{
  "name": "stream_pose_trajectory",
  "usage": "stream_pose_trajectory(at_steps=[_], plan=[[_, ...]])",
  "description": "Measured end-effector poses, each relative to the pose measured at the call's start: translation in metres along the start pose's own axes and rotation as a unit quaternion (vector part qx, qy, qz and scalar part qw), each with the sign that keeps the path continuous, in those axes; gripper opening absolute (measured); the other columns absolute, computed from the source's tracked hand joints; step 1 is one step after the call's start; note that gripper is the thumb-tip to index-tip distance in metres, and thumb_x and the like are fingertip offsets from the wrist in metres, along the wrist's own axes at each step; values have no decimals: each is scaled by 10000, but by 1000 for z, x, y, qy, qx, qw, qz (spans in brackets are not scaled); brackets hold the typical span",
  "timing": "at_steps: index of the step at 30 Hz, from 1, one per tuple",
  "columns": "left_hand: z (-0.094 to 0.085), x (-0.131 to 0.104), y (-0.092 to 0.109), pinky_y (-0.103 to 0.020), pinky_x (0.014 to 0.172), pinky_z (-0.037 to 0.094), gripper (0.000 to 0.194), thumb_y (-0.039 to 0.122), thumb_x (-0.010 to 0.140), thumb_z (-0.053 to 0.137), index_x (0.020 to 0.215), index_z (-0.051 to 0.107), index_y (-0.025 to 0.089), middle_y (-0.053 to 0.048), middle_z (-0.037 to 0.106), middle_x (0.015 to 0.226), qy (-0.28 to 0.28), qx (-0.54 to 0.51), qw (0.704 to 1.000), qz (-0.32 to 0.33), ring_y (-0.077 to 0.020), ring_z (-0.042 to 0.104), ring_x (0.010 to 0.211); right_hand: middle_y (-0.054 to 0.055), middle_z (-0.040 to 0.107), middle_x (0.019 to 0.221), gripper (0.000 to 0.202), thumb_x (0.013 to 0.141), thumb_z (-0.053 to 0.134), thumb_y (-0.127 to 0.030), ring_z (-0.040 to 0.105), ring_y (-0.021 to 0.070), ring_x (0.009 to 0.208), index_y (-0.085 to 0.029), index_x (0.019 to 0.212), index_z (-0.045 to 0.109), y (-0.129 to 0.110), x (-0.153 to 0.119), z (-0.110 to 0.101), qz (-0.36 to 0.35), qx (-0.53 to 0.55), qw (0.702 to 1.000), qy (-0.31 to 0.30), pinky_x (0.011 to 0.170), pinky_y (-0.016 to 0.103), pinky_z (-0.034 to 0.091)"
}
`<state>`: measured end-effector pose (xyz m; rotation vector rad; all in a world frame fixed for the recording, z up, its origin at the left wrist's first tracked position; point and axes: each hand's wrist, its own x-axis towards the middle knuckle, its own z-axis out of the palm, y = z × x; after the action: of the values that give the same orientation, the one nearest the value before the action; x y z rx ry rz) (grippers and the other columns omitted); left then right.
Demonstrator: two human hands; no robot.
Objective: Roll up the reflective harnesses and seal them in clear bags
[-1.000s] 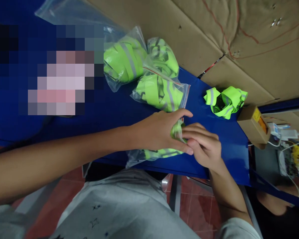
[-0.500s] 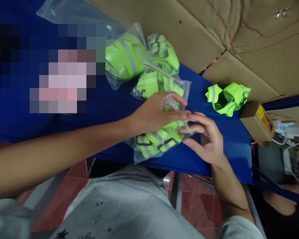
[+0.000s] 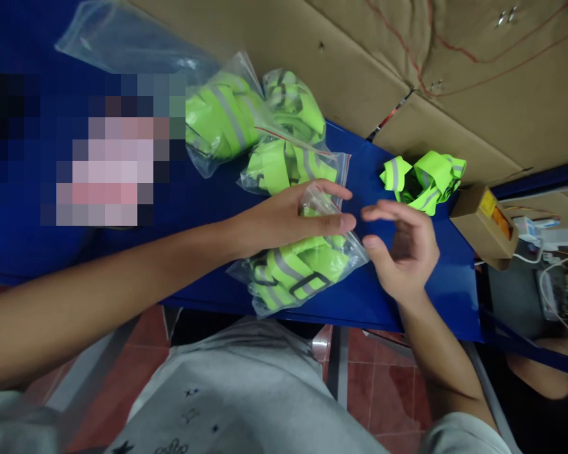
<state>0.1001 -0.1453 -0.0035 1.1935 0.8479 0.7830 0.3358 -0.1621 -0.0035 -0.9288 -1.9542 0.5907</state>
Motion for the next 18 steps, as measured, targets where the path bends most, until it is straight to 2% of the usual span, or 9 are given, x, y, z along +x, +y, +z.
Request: stream_pose_trajectory(at_steps=[1, 3, 5, 7, 9, 13, 16, 18], plan=[[-1, 0, 1, -330, 896, 556, 664, 451, 773, 839, 1366, 634, 233, -41, 781, 1076, -18, -16, 1000, -7, -220, 733, 1023, 65, 752, 1161, 436, 953, 716, -539, 722, 252, 1050, -308, 1321, 683, 0, 2, -4, 31, 7, 999, -10, 932, 432, 578], [-4, 1, 1, -334, 901, 560, 704, 396, 748, 861, 1393, 623, 245, -31, 784, 1060, -15, -30, 999, -7, -218, 735, 1012, 60, 750, 1029, 512, 981, 568, -700, 704, 211, 895, -262, 1196, 722, 0, 7, -11, 99, 38, 990, -96, 770, 359, 564], [-7, 3, -4, -326, 892, 552, 610, 398, 769, 857, 1332, 678, 248, -17, 786, 1022, 17, -28, 999, 4, -201, 725, 964, 10, 714, 800, 484, 973, 590, -695, 634, 150, 687, -233, 1027, 722, 0, 12, -12, 149, 46, 974, -166, 641, 298, 501], [-9, 5, -10, -322, 895, 542, 493, 415, 787, 859, 1239, 741, 254, -1, 793, 982, 34, -36, 999, 6, -189, 709, 928, -33, 663, 679, 381, 909, 758, -588, 568, 112, 592, -218, 875, 675, 4, 14, -7, 171, 47, 971, -160, 586, 264, 450], [-11, 6, -15, -321, 911, 539, 426, 410, 779, 883, 1161, 780, 254, 5, 806, 986, 35, -64, 997, -9, -189, 709, 937, -49, 645, 640, 384, 860, 831, -529, 545, 95, 557, -214, 785, 624, 11, 14, 2, 190, 82, 970, -126, 551, 245, 429], [-13, 6, -14, -315, 908, 567, 328, 418, 823, 864, 1066, 813, 204, -46, 817, 1076, 26, -145, 986, -73, -201, 747, 994, -64, 631, 592, 402, 839, 843, -536, 543, 87, 506, -218, 774, 606, 28, 10, 14, 264, 186, 940, -106, 495, 223, 425], [-15, 6, -10, -332, 919, 592, 336, 448, 861, 839, 1038, 813, 163, -90, 817, 1112, -2, -189, 976, -109, -215, 763, 991, -54, 655, 644, 394, 863, 811, -569, 588, 91, 547, -218, 814, 638, 37, 8, 10, 311, 228, 915, -115, 521, 224, 478], [-16, 7, -10, -347, 948, 594, 375, 459, 866, 835, 1066, 809, 142, -110, 814, 1135, -6, -188, 975, -118, -223, 763, 1003, -39, 673, 682, 407, 888, 775, -595, 612, 94, 575, -216, 813, 645, 42, 8, 5, 324, 226, 911, -116, 527, 226, 486]])
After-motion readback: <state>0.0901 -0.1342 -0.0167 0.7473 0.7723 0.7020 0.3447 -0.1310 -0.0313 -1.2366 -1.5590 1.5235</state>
